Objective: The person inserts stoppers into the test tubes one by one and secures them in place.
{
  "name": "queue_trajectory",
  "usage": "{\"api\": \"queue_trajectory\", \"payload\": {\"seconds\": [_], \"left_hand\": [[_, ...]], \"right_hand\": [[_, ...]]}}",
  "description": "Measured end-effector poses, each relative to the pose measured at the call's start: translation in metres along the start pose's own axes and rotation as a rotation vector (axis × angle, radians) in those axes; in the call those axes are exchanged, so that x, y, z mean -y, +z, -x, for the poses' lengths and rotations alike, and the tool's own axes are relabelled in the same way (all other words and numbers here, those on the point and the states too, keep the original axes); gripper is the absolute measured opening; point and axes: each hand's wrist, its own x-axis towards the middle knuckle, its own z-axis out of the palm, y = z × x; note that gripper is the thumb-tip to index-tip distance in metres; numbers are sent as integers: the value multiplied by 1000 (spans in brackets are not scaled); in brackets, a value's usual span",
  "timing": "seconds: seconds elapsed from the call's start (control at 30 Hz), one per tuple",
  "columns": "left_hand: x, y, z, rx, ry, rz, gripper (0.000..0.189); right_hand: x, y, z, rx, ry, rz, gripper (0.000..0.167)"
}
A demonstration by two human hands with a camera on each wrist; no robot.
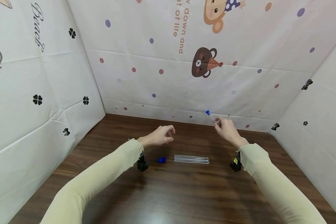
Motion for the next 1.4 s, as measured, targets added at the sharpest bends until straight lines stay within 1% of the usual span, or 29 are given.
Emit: {"api": "queue_trajectory", "payload": {"seconds": [0.13,0.23,0.33,0.47,0.63,0.7,0.8,0.93,1.03,1.17,1.27,1.4], "left_hand": [[1,-1,1,11,-20,-5,22],[2,-2,2,12,-23,-19,22],[3,-3,1,4,-13,-38,22],[3,-5,1,-15,-10,-73,23],[3,-6,2,-27,-13,-75,22],[3,-6,3,-40,-10,-70,21],[4,-6,3,-81,-4,-65,18],[3,-6,3,-129,-9,-66,16],[2,-7,2,-144,-15,-71,15],[2,-7,3,-167,-23,-73,13],[2,-7,3,-178,-29,-73,12],[3,-7,3,-176,-36,-79,12]], "right_hand": [[-14,-7,1,-3,58,17,27],[-23,-11,3,3,106,24,28],[-31,-14,6,25,153,58,30],[-41,-17,11,41,192,118,32],[-54,-16,17,89,241,116,33],[-60,-15,21,105,246,124,31],[-66,-14,26,123,252,129,30],[-71,-13,31,158,302,119,31],[-73,-12,34,182,349,130,31],[-78,-9,38,204,394,180,27],[-83,-5,42,225,418,206,25],[-88,1,48,243,429,207,25]]}}
